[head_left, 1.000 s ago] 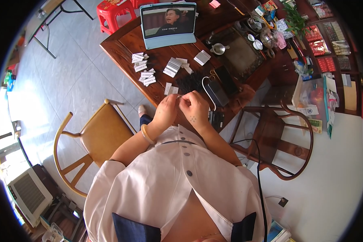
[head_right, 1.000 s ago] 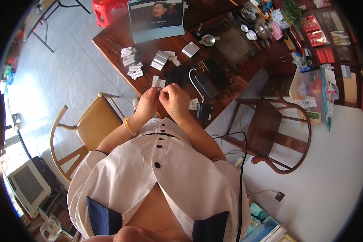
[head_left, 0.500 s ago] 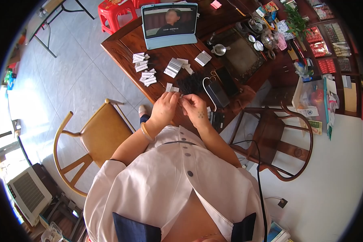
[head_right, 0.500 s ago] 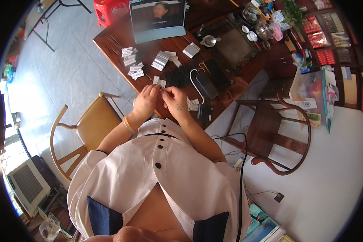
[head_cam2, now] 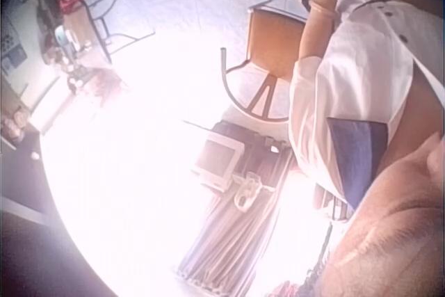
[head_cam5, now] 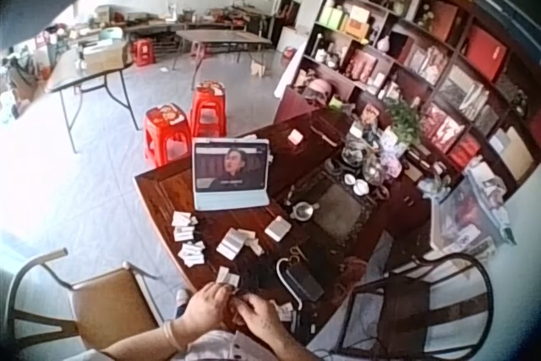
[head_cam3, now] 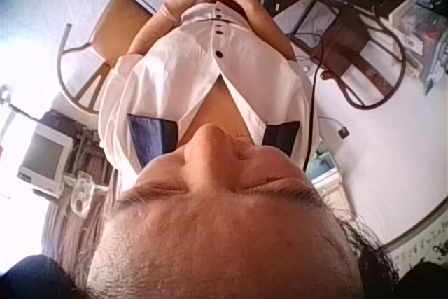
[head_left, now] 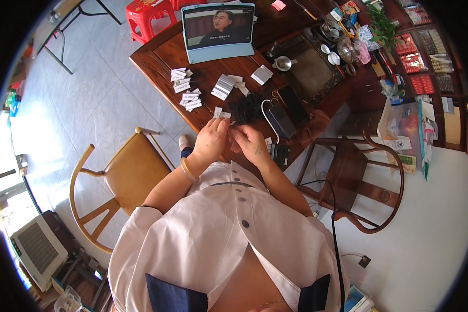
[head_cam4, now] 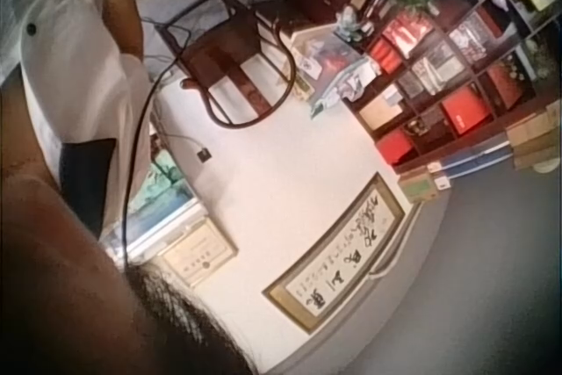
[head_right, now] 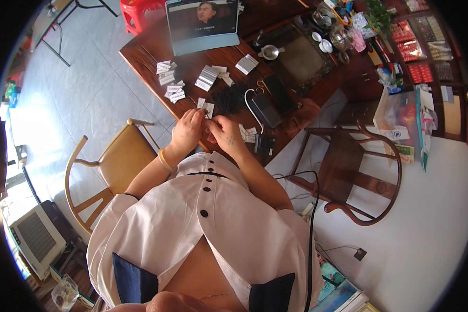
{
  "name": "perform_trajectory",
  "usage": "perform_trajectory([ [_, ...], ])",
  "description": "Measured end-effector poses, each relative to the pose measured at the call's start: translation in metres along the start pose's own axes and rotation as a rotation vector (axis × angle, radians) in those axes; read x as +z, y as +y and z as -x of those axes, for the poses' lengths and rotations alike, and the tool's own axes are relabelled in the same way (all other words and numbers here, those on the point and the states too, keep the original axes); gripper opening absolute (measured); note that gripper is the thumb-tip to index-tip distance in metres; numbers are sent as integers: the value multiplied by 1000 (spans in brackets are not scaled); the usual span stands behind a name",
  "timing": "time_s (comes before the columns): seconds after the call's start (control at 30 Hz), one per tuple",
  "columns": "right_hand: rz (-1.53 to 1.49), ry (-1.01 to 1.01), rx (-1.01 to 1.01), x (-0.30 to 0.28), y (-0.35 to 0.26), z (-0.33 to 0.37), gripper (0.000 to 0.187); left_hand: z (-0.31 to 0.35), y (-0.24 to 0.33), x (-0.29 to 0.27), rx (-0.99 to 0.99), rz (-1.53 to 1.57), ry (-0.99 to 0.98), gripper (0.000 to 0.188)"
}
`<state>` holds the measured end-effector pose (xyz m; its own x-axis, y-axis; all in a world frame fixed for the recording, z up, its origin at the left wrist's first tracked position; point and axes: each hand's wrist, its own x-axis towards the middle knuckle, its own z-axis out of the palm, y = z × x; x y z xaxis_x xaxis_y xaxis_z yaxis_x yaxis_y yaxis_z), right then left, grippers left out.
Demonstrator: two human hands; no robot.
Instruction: Attaching white labels to small black elastic bands at a table.
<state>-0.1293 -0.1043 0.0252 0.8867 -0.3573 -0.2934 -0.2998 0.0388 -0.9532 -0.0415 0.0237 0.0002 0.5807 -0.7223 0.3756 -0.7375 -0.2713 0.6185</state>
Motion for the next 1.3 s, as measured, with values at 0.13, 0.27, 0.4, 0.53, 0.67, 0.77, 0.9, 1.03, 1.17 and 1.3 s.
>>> perform_trajectory([
  [0.13,71,-46,8,-2,0,-1,25,0,1,2,29,68,-7,36],
  [0.27,382,-60,-231,-15,9,-4,20,-2,1,-3,-26,166,14,30],
  [0.4,23,-25,-21,-32,-6,-5,20,2,-8,-7,-242,629,-194,19],
  [0.53,-115,-83,-33,-40,-17,-10,18,0,-1,-14,-261,794,-371,19],
  [0.67,-185,-176,65,-34,-22,-9,15,0,4,-19,-214,759,-426,20],
  [0.77,-276,-141,-6,-30,-13,-11,14,2,5,-18,-244,821,-452,21],
  [0.9,-207,-28,-255,-21,-17,-6,11,4,4,-13,-352,966,-441,19],
  [1.03,276,23,-593,-21,-31,4,18,0,13,-20,-489,1120,-408,16],
  [1.17,709,29,-1023,-19,-40,1,28,-1,6,-18,-489,1113,-448,13],
  [1.3,983,38,-1130,-16,-37,4,31,1,7,-12,-614,1150,-430,11],
])
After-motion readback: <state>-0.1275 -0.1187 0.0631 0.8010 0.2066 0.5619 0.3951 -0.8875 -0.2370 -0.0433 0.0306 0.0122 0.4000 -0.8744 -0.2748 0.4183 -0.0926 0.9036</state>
